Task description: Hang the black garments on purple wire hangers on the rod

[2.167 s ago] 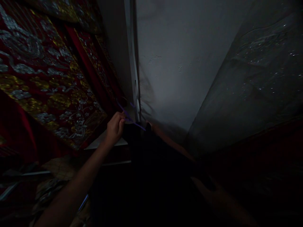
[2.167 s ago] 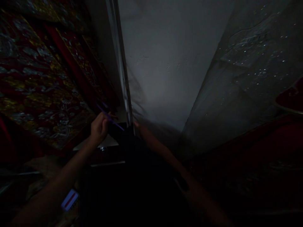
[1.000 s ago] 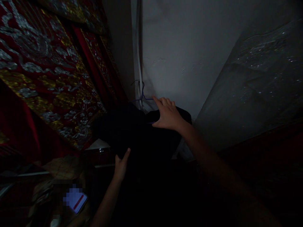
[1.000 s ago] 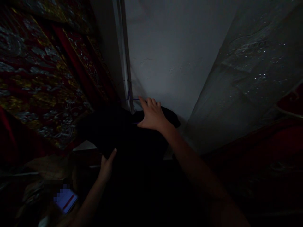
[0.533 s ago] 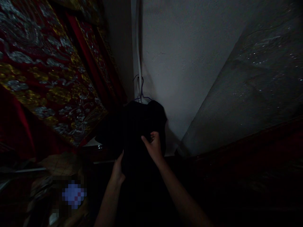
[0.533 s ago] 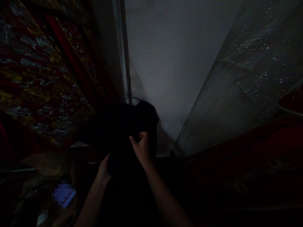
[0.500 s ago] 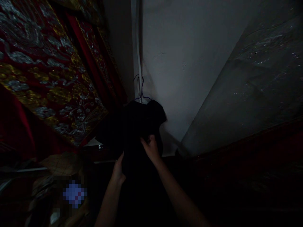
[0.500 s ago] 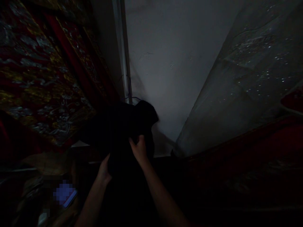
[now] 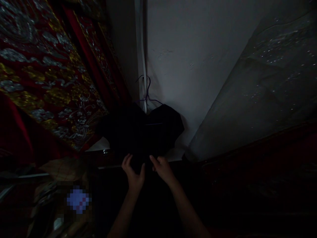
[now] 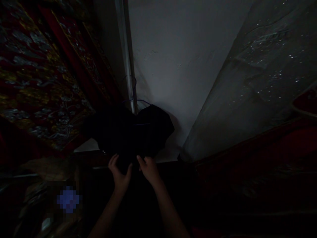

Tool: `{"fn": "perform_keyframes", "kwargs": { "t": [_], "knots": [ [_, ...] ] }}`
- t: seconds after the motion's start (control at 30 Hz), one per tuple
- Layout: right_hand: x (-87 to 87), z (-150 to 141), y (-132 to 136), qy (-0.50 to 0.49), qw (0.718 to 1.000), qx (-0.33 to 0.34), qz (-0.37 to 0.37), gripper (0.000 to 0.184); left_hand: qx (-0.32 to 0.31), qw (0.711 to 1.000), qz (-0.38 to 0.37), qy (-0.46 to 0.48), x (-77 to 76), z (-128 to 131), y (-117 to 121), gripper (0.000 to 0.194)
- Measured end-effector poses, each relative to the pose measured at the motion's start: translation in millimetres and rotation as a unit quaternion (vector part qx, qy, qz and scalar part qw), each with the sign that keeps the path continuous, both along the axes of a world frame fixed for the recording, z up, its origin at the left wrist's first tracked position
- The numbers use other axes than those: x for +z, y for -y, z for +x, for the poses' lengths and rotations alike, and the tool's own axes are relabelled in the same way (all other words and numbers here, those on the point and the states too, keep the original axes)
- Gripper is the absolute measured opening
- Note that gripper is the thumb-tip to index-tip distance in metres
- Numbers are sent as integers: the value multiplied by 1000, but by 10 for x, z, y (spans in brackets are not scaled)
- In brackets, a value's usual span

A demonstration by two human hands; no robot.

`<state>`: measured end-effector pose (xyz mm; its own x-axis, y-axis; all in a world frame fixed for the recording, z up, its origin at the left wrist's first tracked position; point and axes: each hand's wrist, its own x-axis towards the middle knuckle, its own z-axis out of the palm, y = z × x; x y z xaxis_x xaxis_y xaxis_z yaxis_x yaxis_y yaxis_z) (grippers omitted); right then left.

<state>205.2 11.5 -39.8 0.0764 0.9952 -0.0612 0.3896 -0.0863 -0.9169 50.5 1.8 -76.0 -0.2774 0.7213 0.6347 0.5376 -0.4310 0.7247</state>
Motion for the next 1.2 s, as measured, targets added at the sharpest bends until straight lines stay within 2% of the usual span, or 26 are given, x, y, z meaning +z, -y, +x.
{"fn": "perform_keyframes", "kwargs": {
  "t": [0.07,0.13,0.27,0.33,0.4,0.53,0.63,0.73,0.83,0.97,1.03,1.1,1.13,1.2],
  "knots": [
    [45,44,2,30,999,21,4,63,-144,988,-48,-31,-24,156,-4,32],
    [81,111,-11,73,997,19,17,60,-250,963,-99,-37,-9,266,-17,24],
    [116,285,-40,136,990,-13,38,59,-323,934,-153,4,100,396,-12,26],
    [121,346,-35,131,990,-23,45,59,-328,930,-164,25,157,455,2,17],
    [130,371,-13,100,993,-26,57,56,-302,940,-152,37,190,511,9,10],
    [169,346,54,16,998,2,67,48,-243,963,-114,34,170,552,11,16],
    [208,312,79,-61,997,33,16,45,-227,968,-102,23,130,512,19,16],
    [310,284,32,-157,984,57,-58,46,-212,973,-95,13,108,461,24,14],
    [627,249,-179,-230,971,33,-61,44,-199,975,-101,0,85,450,7,14],
    [1424,145,-715,-274,958,-28,77,36,-193,973,-126,-29,26,485,-56,17],
    [1806,71,-942,-269,952,-19,145,35,-201,970,-131,-39,48,476,-119,19],
    [2039,6,-1044,-257,948,8,189,36,-227,963,-137,-55,187,415,-215,19],
    [2087,-15,-1046,-252,946,21,204,37,-241,959,-137,-65,317,364,-276,16],
    [2073,-29,-982,-243,944,40,217,38,-264,954,-119,-78,701,233,-418,11]
  ]
}}
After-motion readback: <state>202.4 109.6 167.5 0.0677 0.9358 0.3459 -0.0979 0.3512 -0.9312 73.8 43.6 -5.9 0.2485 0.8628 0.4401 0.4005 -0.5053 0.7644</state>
